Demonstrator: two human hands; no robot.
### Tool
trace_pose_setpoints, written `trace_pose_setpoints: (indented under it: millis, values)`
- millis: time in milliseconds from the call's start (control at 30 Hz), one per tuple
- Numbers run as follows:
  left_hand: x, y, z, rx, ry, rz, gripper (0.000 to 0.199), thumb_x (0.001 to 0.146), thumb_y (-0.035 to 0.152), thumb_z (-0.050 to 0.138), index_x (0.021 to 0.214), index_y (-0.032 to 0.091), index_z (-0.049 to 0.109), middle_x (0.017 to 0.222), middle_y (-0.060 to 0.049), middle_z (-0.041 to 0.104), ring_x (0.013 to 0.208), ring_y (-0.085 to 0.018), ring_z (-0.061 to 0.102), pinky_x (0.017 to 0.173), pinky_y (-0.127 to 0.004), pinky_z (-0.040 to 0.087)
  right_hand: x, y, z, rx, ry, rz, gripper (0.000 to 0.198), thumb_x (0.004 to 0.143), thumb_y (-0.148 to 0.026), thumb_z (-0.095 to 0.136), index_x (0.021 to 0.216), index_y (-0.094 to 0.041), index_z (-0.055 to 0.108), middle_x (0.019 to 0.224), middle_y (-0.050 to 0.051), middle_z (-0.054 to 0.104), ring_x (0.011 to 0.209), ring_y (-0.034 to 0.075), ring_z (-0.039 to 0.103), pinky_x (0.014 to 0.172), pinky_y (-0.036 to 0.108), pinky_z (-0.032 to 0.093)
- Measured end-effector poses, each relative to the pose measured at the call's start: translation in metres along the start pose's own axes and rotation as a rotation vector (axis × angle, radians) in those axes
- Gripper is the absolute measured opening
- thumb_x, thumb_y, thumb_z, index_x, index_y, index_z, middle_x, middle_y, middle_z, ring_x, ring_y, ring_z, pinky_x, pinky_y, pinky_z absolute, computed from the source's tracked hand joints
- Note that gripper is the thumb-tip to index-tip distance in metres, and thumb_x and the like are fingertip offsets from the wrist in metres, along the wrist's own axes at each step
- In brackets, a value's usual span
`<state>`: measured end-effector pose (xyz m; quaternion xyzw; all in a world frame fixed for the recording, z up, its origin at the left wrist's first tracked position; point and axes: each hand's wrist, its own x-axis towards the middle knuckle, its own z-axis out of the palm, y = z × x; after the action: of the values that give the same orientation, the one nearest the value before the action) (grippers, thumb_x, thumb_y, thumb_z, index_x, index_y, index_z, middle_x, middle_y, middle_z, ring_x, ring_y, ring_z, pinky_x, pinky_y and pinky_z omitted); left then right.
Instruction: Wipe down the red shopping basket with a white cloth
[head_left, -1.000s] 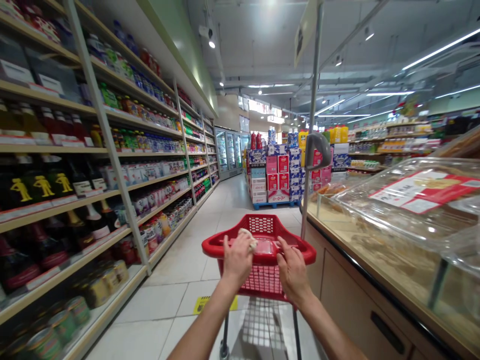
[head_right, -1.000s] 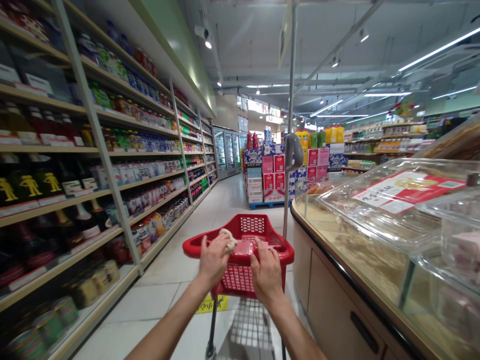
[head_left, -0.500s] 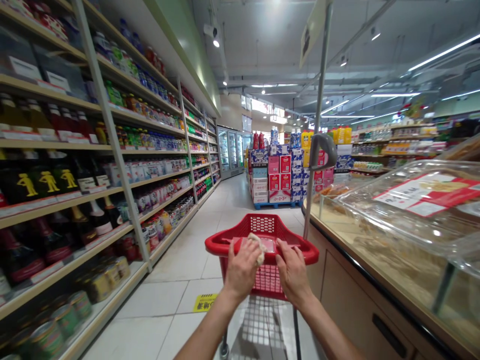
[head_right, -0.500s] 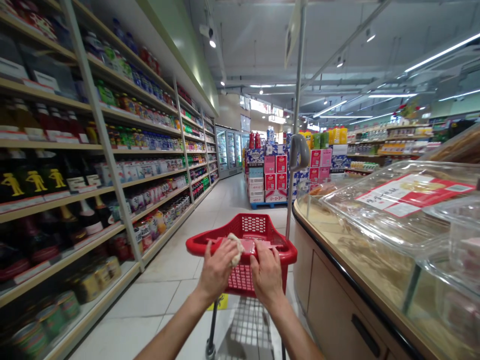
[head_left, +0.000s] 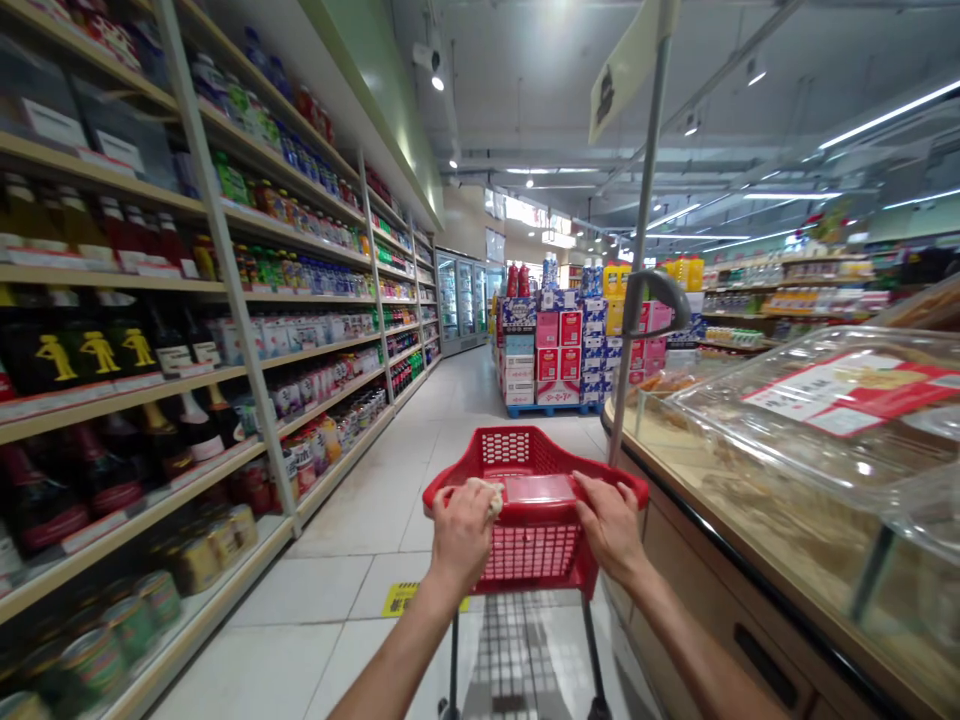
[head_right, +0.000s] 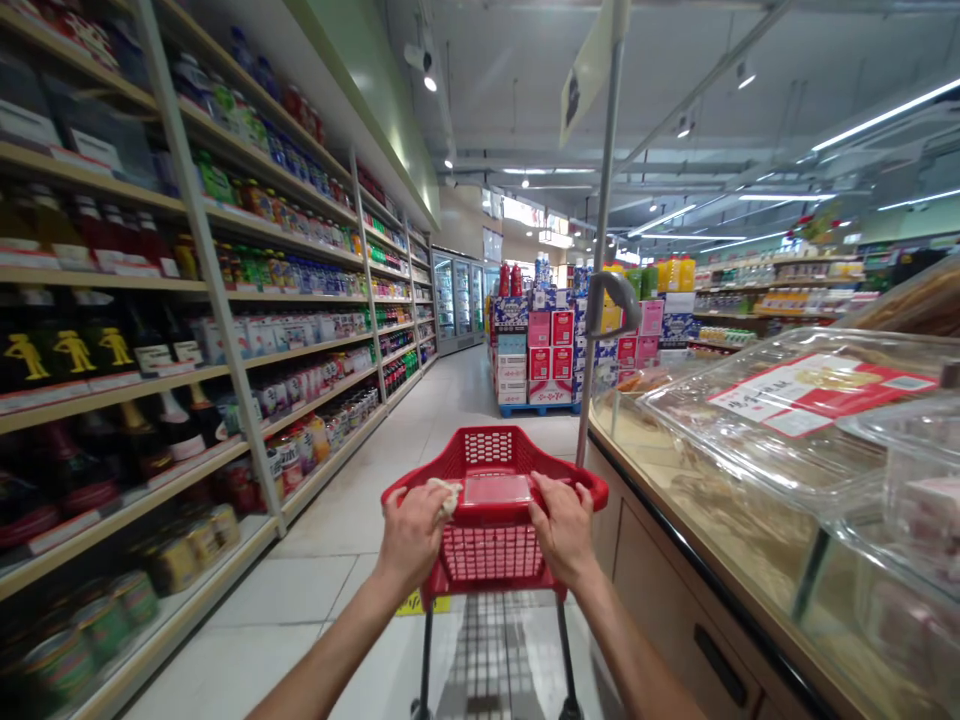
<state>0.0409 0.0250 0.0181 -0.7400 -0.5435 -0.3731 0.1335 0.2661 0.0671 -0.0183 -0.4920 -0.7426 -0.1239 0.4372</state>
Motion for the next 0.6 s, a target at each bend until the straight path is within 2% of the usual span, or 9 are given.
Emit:
trace_pose_setpoints:
  millis: [100, 233, 300, 367, 467, 533, 600]
  values:
    - [-0.008, 0.024, 0.013, -0.023, 0.04, 0.115, 0.029, 0.078, 0.015, 0.042, 0.101, 0.025, 0.055, 0.109, -0.002, 0.061, 0.101, -0.018, 0.053, 0.09, -0.039, 0.028, 0.009, -0.001, 0.0, -0.051, -0.028, 0.032, 0.035, 0.085, -0.036, 0.033, 0.108, -0.023, 0.056, 0.114, 0.006, 0.058, 0.11, 0.023, 0.047, 0.094, 0.052, 0.022]
    - [-0.014, 0.034, 0.014, -0.092, 0.029, 0.219, 0.029, 0.08, 0.018, 0.042, 0.104, 0.028, 0.054, 0.111, -0.001, 0.061, 0.104, -0.016, 0.053, 0.095, -0.04, 0.024, 0.01, -0.02, 0.007, -0.024, -0.016, -0.063, 0.035, 0.086, -0.03, 0.03, 0.106, -0.023, 0.058, 0.118, 0.006, 0.056, 0.115, 0.022, 0.044, 0.095, 0.052, 0.022]
    - [-0.017, 0.024, 0.007, -0.129, 0.009, 0.169, 0.026, 0.081, 0.021, 0.041, 0.103, 0.027, 0.054, 0.111, -0.002, 0.061, 0.103, -0.017, 0.054, 0.099, -0.045, 0.019, 0.006, -0.021, 0.008, -0.005, -0.009, -0.066, 0.035, 0.087, -0.028, 0.029, 0.106, -0.024, 0.058, 0.113, 0.005, 0.059, 0.114, 0.022, 0.045, 0.096, 0.053, 0.022]
    - [-0.022, 0.009, 0.0, -0.138, -0.012, 0.045, 0.025, 0.081, 0.022, 0.039, 0.102, 0.026, 0.054, 0.11, -0.004, 0.062, 0.102, -0.018, 0.055, 0.1, -0.051, 0.016, 0.001, -0.015, 0.008, 0.007, 0.012, -0.016, 0.036, 0.087, -0.03, 0.029, 0.107, -0.024, 0.058, 0.113, 0.005, 0.059, 0.114, 0.023, 0.045, 0.095, 0.055, 0.023]
    - [-0.027, -0.002, -0.002, -0.148, -0.037, -0.113, 0.027, 0.082, 0.02, 0.036, 0.102, 0.025, 0.053, 0.111, -0.005, 0.061, 0.104, -0.02, 0.054, 0.097, -0.055, 0.02, -0.007, -0.009, 0.008, 0.063, 0.043, 0.074, 0.039, 0.087, -0.033, 0.028, 0.11, -0.02, 0.057, 0.118, 0.008, 0.055, 0.117, 0.026, 0.04, 0.092, 0.056, 0.029]
    - [-0.028, 0.009, 0.004, -0.186, -0.042, -0.081, 0.028, 0.082, 0.019, 0.036, 0.104, 0.024, 0.053, 0.114, -0.006, 0.059, 0.107, -0.019, 0.052, 0.097, -0.053, 0.025, -0.012, -0.012, 0.008, 0.135, 0.051, 0.087, 0.04, 0.087, -0.034, 0.028, 0.11, -0.018, 0.057, 0.12, 0.008, 0.053, 0.121, 0.027, 0.035, 0.092, 0.054, 0.032]
    - [-0.024, 0.031, 0.012, -0.242, -0.039, 0.05, 0.028, 0.082, 0.02, 0.037, 0.105, 0.024, 0.052, 0.115, -0.007, 0.058, 0.11, -0.018, 0.05, 0.098, -0.049, 0.025, -0.015, -0.017, 0.006, 0.221, 0.072, 0.07, 0.039, 0.087, -0.034, 0.03, 0.107, -0.018, 0.059, 0.118, 0.007, 0.055, 0.123, 0.025, 0.033, 0.094, 0.051, 0.033]
